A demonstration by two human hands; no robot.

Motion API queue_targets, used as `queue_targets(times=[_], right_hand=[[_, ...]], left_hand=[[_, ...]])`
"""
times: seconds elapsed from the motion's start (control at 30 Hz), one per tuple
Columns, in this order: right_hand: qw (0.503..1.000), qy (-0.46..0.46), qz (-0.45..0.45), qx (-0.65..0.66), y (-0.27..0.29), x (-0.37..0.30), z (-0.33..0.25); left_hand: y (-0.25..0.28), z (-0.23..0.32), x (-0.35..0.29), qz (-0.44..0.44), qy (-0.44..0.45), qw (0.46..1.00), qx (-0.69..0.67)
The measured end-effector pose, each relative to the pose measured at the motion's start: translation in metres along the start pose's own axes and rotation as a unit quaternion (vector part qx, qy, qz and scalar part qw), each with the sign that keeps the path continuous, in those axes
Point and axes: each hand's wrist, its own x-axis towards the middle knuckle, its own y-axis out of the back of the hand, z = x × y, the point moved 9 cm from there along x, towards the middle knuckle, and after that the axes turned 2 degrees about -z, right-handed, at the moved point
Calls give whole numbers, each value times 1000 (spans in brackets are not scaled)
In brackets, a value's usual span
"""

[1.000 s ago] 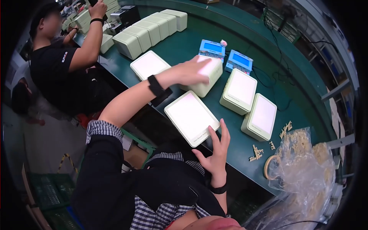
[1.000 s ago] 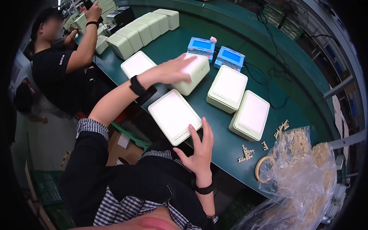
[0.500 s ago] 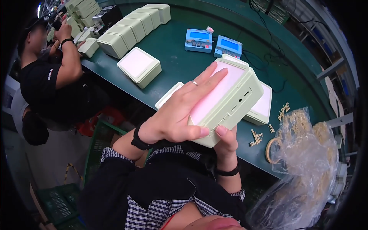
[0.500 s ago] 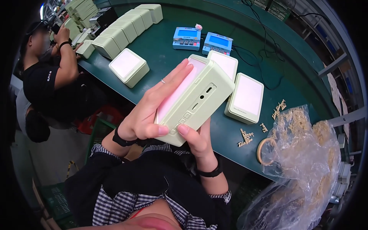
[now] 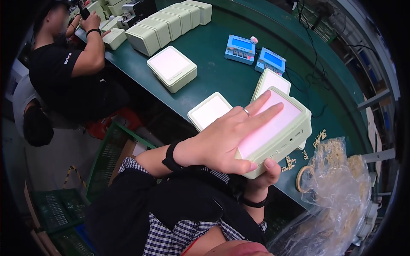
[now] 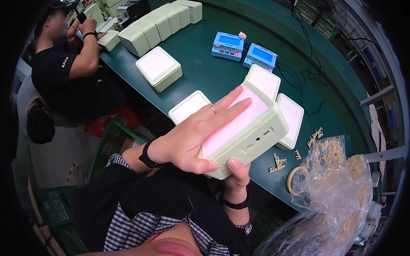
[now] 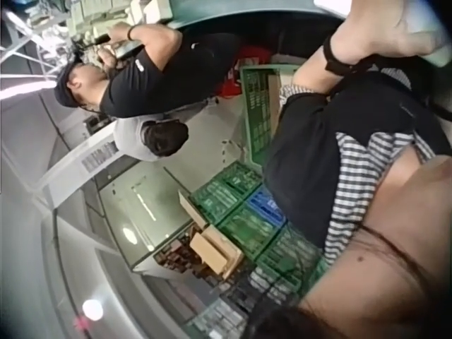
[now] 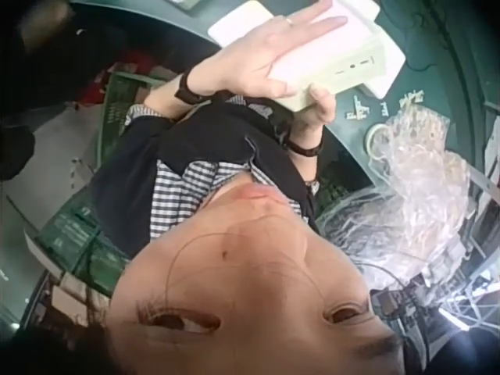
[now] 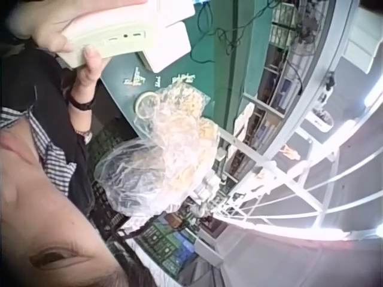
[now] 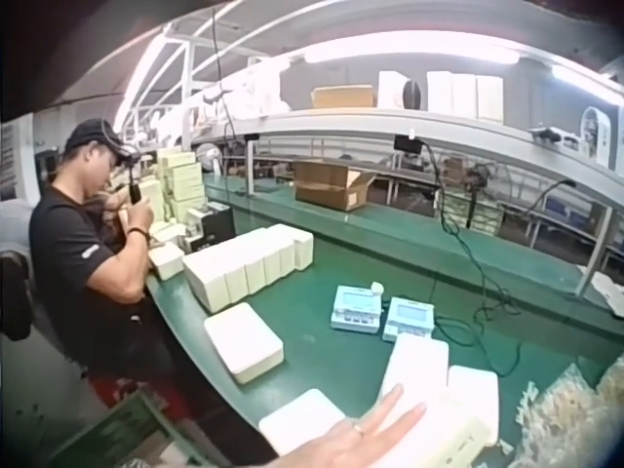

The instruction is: The person presses a logo onto the front of a speaker by hand, then tests the buttons and touch screen of several light-up speakers. This process of attaching the logo and testing the device is repeated for multiple units.

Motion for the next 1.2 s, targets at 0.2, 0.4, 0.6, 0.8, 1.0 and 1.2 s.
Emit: queue_targets(times=[0.2,0.4,0.6,0.8,1.0,1.2], right_hand=[[998,19,12,65,31,-12,0],[942,161,-97,278,61,-15,-38],[964,166,-62,198,83,-24,-56],[961,147,215,92,146,-56,-36],[968,167,35,186,101,-45,-32],[965,164,55,197,121,-45,-20]], left_hand=[[-2,-2,-7,4,-49,998,44],[-32,-47,-31,-22,137,938,316],[-22,-73,-20,-122,44,913,387],[31,-106,-1,0,17,921,390],[125,-150,-55,237,270,773,522],[122,-185,-72,155,255,842,449]])
